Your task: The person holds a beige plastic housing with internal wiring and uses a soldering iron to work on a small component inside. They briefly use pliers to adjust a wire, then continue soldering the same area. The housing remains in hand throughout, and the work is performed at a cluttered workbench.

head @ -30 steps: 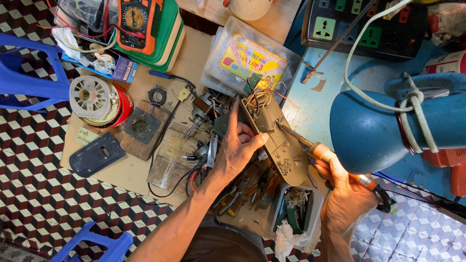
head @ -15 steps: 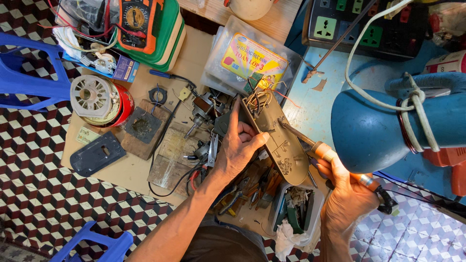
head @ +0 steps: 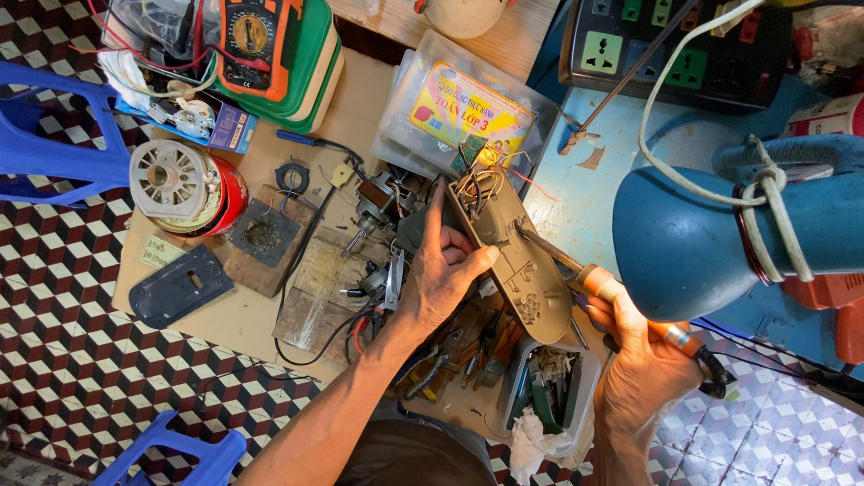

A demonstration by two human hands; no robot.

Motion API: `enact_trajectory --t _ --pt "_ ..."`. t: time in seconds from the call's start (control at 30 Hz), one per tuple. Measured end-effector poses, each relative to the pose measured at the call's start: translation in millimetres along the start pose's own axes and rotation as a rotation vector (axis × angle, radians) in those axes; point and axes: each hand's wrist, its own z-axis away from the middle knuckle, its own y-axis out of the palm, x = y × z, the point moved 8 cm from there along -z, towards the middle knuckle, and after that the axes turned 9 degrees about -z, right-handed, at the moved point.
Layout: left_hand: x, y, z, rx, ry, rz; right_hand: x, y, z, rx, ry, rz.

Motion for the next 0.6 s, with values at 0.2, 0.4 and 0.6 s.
enact_trajectory --t 0.2,0.4,0.6 --pt "-0.1 -1.2 0.4 -0.007 -0.025 0.013 -1.8 -1.9 -1.2 -0.005 -0.027 0.031" --pt "-2.5 -1.2 0.5 -0.007 -0.003 -0.006 -0.1 2.6 -0.4 0.009 -0.019 0.003" --pt "-2.0 -1.0 1.1 -0.003 0.005 -0.001 -1.1 0.5 -1.0 -0.015 -0.008 0.047"
